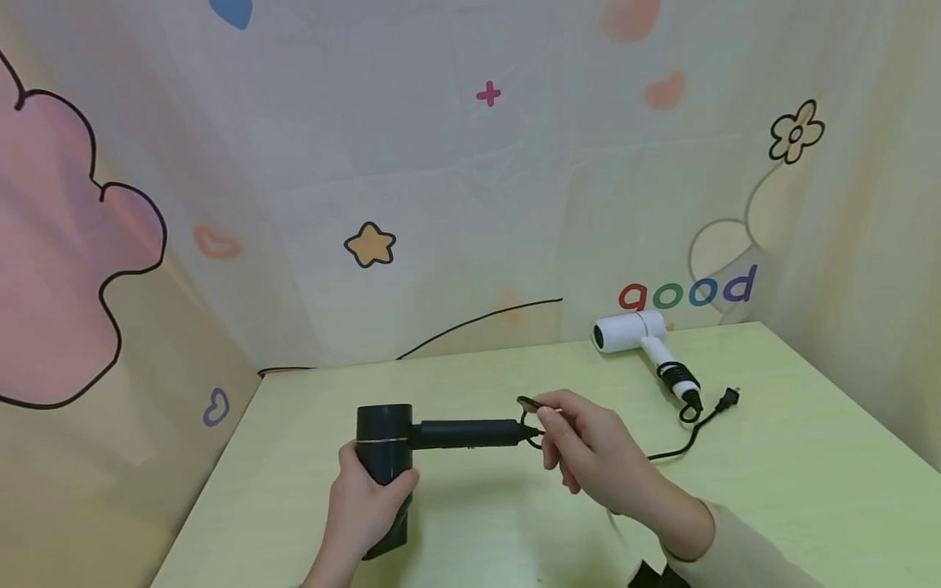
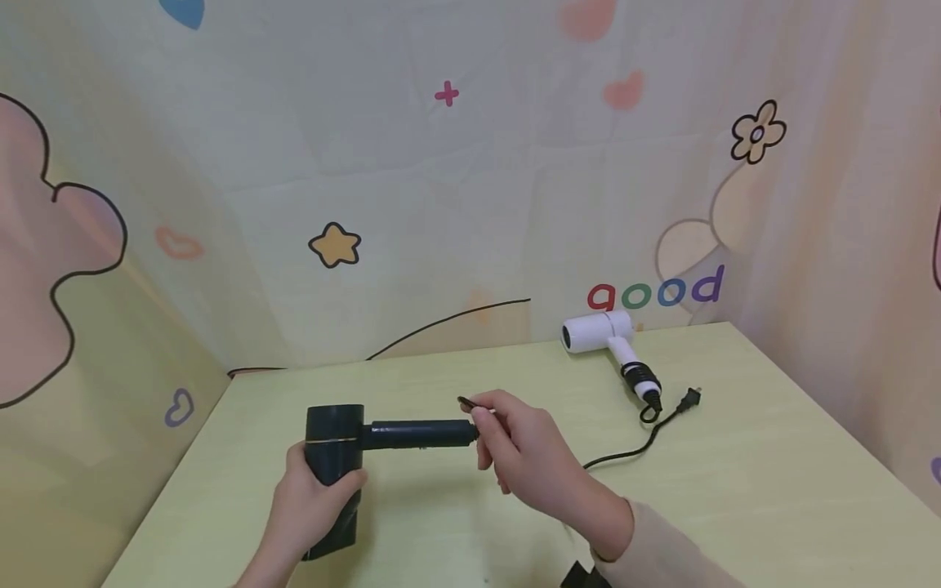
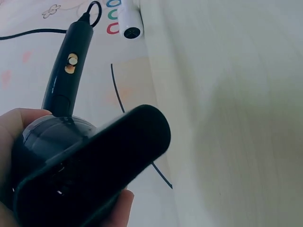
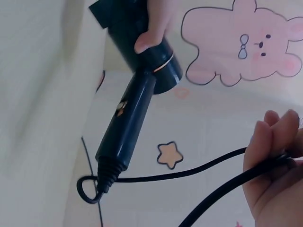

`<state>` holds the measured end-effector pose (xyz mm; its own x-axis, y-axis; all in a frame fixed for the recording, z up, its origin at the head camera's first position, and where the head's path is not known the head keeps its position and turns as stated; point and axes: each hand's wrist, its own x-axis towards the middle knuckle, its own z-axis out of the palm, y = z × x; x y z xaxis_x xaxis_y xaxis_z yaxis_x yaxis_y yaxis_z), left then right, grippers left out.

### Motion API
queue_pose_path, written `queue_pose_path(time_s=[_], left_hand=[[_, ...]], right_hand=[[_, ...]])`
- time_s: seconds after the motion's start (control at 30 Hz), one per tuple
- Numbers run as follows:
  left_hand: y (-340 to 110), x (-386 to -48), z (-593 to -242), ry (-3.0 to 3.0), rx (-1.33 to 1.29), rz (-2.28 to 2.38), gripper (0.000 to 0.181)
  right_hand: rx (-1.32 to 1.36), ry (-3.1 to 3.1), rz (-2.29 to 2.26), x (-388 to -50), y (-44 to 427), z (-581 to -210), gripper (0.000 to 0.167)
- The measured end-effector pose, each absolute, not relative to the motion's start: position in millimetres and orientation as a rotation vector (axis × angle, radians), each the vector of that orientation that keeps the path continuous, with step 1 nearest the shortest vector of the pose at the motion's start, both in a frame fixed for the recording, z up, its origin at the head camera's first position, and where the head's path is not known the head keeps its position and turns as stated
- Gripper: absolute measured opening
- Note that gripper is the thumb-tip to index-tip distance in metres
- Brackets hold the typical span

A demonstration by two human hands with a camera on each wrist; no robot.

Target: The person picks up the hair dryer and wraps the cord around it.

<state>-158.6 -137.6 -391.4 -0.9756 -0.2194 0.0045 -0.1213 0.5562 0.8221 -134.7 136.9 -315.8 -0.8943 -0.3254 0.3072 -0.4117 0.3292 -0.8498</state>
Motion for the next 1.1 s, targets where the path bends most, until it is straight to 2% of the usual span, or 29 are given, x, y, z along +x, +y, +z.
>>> queue_pose_path(time_s=[0.13,0.33,0.53,0.87,1.1], left_hand=[[-140,-161,-392,-2.659,0.341,-1.411,0.089],[-144,-162,-389,-2.607,0.395,-1.439,0.089],[-144,-160,-386,-2.537,0.444,-1.611,0.090],[-141,-155,-380,-2.448,0.433,-1.881,0.080],[-141,-151,-376,-2.376,0.402,-2.051,0.080]], right_hand=[[0.924,-2.436,1.550,-120,135,-317,0.018],[1.323,-2.359,1.356,-104,132,-330,0.020],[1.492,-2.565,1.333,-98,127,-343,0.025],[1.539,-2.684,1.385,-104,126,-368,0.027],[1.234,-2.934,1.626,-118,130,-380,0.032]])
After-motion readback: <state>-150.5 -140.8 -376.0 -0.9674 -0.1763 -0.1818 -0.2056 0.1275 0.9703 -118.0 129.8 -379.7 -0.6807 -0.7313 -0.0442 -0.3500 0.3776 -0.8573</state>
